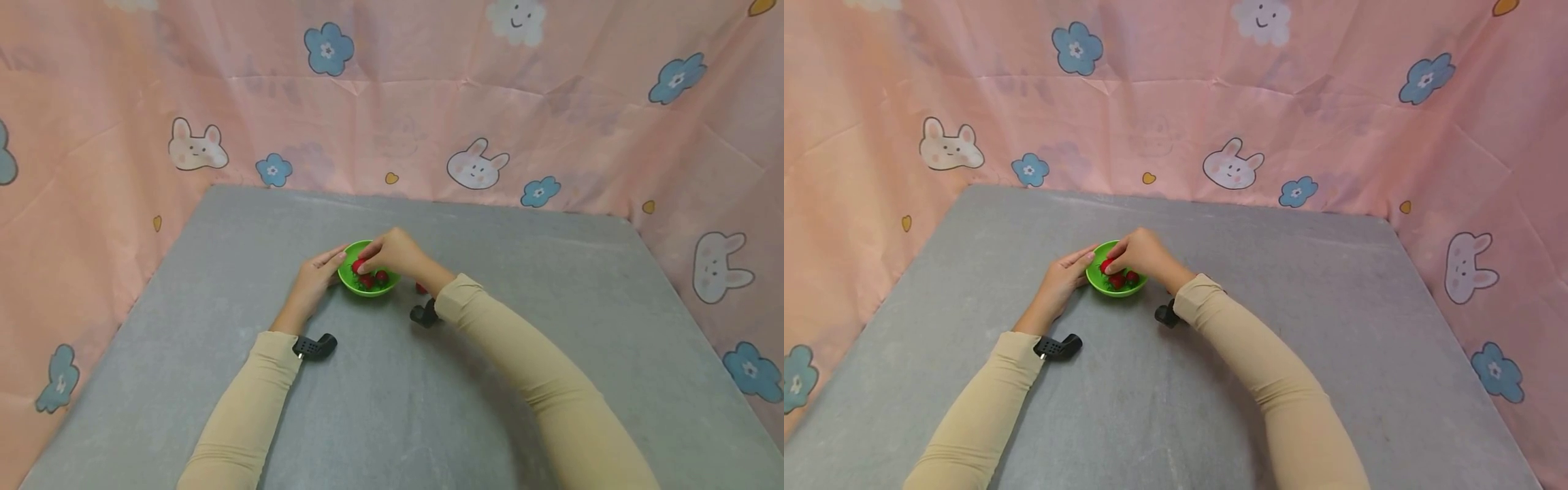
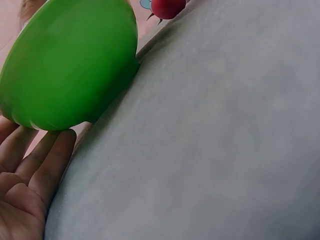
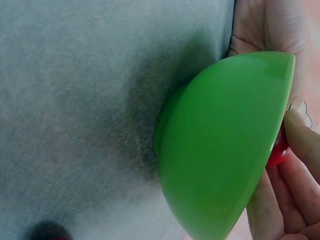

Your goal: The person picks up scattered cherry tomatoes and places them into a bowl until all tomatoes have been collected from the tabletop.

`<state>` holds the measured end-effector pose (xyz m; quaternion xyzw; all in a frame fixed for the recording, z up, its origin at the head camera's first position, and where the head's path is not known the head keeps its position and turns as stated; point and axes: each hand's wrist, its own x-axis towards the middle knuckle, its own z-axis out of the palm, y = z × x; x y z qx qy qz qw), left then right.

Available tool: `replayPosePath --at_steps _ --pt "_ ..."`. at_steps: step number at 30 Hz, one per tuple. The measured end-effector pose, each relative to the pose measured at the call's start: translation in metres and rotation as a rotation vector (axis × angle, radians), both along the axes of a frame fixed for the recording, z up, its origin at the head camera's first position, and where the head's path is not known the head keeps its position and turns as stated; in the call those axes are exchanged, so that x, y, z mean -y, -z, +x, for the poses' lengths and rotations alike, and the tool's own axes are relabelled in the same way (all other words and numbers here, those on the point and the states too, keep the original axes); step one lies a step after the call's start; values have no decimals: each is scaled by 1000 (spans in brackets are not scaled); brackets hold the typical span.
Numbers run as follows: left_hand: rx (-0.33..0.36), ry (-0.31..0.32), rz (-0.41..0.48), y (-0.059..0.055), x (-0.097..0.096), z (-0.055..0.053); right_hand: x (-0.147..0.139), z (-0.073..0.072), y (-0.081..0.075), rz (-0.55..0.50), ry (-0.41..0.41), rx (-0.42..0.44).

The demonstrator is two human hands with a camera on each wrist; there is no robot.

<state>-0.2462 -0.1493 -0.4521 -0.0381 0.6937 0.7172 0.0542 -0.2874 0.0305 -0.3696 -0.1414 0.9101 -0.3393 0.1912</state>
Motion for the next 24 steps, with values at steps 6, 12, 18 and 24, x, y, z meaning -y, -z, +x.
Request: replayPosePath --at_steps 6,12,18,24 --pt "-5 10 6 0 1 0 5 1 0 24 -21 -7" --pt "-17 9 19 0 1 1 7 3 -2 30 -42 -12" --pt "-13 7 12 -1 1 1 5 4 -2 17 -38 -19" --pt "1 -10 25 -2 0 1 -5 3 1 -24 -46 -26"
